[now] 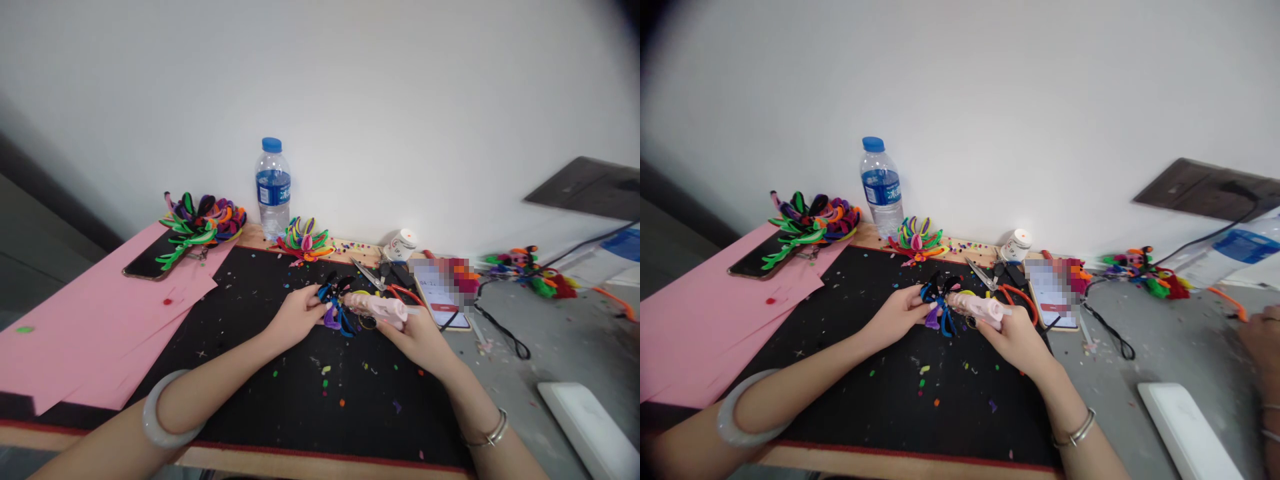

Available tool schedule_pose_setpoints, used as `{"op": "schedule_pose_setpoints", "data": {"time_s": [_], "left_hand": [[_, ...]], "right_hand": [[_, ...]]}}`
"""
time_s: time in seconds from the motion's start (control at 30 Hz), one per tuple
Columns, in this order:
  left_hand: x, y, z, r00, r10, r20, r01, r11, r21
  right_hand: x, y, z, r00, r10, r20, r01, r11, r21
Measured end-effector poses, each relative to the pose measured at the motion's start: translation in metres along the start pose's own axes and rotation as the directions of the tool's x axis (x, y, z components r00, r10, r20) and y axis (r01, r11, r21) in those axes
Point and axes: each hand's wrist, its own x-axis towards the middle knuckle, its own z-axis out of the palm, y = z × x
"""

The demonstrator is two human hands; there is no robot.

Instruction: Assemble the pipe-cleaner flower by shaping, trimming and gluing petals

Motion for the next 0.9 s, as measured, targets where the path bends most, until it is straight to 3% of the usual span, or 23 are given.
{"op": "schedule_pose_setpoints", "data": {"time_s": [0.9], "left_hand": [[0.003,-0.0066,-0.0017,0.999,-0.026,-0.039,0.023,0.998,-0.057]], "right_hand": [[-0.0007,-0.0006,-0.0004,1.0,0.0,0.028,-0.001,0.999,0.037]]}}
